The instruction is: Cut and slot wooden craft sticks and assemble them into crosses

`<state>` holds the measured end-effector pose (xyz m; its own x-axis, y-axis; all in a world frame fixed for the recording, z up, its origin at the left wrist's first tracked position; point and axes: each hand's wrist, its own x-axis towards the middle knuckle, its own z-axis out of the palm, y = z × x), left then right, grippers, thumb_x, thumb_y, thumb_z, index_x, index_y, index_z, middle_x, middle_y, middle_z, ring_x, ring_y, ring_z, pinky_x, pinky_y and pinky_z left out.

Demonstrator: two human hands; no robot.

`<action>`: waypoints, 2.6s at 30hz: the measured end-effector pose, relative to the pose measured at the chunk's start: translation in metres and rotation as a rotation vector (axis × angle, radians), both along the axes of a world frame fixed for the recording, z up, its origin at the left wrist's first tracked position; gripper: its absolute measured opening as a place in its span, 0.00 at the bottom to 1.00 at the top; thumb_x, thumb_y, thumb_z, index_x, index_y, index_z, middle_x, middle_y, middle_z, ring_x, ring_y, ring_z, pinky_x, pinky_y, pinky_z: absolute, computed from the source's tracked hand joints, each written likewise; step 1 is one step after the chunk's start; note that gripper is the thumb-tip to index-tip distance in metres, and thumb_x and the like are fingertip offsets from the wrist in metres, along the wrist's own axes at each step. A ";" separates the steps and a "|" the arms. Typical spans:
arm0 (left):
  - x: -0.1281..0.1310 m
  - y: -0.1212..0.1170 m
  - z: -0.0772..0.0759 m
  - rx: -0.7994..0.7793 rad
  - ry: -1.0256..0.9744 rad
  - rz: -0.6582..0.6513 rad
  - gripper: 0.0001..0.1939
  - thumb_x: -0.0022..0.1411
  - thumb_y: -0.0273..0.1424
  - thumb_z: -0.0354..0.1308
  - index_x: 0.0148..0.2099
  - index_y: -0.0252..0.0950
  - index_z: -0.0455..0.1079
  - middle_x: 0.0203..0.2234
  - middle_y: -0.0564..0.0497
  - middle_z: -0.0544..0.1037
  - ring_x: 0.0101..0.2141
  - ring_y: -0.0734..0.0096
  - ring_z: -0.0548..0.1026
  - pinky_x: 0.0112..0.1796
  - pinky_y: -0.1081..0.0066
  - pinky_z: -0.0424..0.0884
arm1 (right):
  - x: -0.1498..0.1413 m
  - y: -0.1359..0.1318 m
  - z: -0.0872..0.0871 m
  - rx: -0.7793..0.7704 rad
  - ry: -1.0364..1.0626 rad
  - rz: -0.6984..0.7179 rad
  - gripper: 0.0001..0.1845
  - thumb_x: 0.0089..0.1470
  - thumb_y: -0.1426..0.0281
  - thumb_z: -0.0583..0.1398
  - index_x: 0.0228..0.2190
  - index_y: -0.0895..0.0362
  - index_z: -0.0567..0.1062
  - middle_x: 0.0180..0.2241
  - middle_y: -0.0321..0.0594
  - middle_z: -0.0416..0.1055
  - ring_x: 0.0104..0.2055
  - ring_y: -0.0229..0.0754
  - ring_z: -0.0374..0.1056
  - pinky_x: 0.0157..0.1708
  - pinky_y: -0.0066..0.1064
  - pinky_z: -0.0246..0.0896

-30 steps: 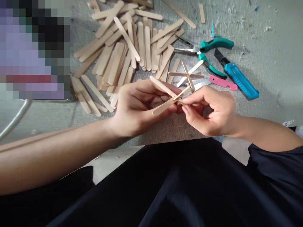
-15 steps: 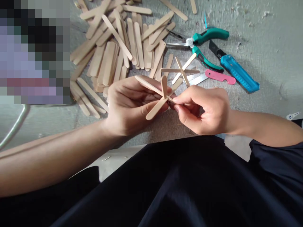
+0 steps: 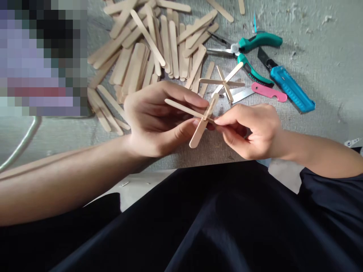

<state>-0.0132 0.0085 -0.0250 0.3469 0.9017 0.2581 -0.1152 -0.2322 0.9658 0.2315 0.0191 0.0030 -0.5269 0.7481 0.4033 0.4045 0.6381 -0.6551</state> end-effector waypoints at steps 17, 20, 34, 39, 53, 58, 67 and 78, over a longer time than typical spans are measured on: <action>0.003 -0.002 -0.013 0.140 0.059 0.083 0.13 0.73 0.28 0.69 0.58 0.41 0.77 0.43 0.50 0.89 0.40 0.66 0.89 0.36 0.68 0.86 | 0.011 0.014 -0.010 0.022 -0.144 0.112 0.04 0.69 0.69 0.64 0.41 0.47 0.80 0.31 0.35 0.82 0.26 0.42 0.73 0.27 0.38 0.68; 0.003 -0.002 -0.015 0.267 0.220 0.118 0.17 0.70 0.25 0.68 0.58 0.44 0.75 0.41 0.51 0.89 0.34 0.67 0.87 0.32 0.64 0.82 | 0.017 0.020 -0.010 -0.003 -0.318 0.191 0.05 0.71 0.67 0.61 0.39 0.49 0.77 0.27 0.33 0.78 0.24 0.40 0.68 0.26 0.37 0.61; -0.007 0.002 -0.013 0.469 0.580 0.121 0.07 0.76 0.38 0.66 0.51 0.44 0.74 0.33 0.52 0.81 0.35 0.62 0.77 0.40 0.50 0.69 | 0.029 0.038 0.012 0.253 -0.537 0.265 0.16 0.69 0.65 0.62 0.28 0.51 0.68 0.20 0.32 0.64 0.22 0.38 0.54 0.25 0.39 0.44; -0.007 0.002 -0.013 0.468 0.518 0.153 0.05 0.75 0.35 0.65 0.51 0.45 0.75 0.33 0.52 0.83 0.35 0.62 0.78 0.38 0.50 0.70 | 0.034 0.039 0.013 0.235 -0.396 0.215 0.06 0.68 0.68 0.62 0.35 0.50 0.75 0.24 0.32 0.73 0.25 0.40 0.63 0.29 0.40 0.57; 0.001 0.001 -0.009 0.489 0.484 0.165 0.06 0.70 0.27 0.69 0.42 0.43 0.76 0.31 0.55 0.85 0.31 0.64 0.81 0.37 0.56 0.70 | 0.029 0.038 0.004 0.326 -0.524 0.357 0.13 0.77 0.67 0.58 0.46 0.54 0.85 0.29 0.34 0.70 0.28 0.39 0.60 0.27 0.38 0.49; -0.001 0.002 -0.010 0.436 0.558 0.114 0.03 0.71 0.32 0.69 0.41 0.45 0.78 0.31 0.54 0.86 0.32 0.62 0.83 0.38 0.54 0.72 | 0.033 0.038 0.001 0.279 -0.565 0.339 0.15 0.76 0.66 0.58 0.48 0.49 0.86 0.25 0.32 0.66 0.26 0.39 0.56 0.30 0.39 0.50; 0.000 0.002 -0.014 0.431 0.596 0.114 0.04 0.73 0.35 0.68 0.41 0.46 0.78 0.31 0.53 0.86 0.33 0.61 0.83 0.40 0.53 0.72 | 0.031 0.039 -0.001 0.298 -0.534 0.332 0.13 0.74 0.68 0.59 0.45 0.50 0.86 0.24 0.31 0.69 0.25 0.39 0.55 0.30 0.40 0.49; 0.001 0.001 -0.011 0.439 0.568 0.141 0.04 0.73 0.30 0.63 0.42 0.45 0.75 0.33 0.54 0.86 0.35 0.62 0.83 0.40 0.52 0.73 | 0.032 0.043 0.005 0.213 -0.565 0.345 0.19 0.77 0.65 0.57 0.34 0.50 0.84 0.22 0.33 0.66 0.25 0.40 0.57 0.29 0.39 0.45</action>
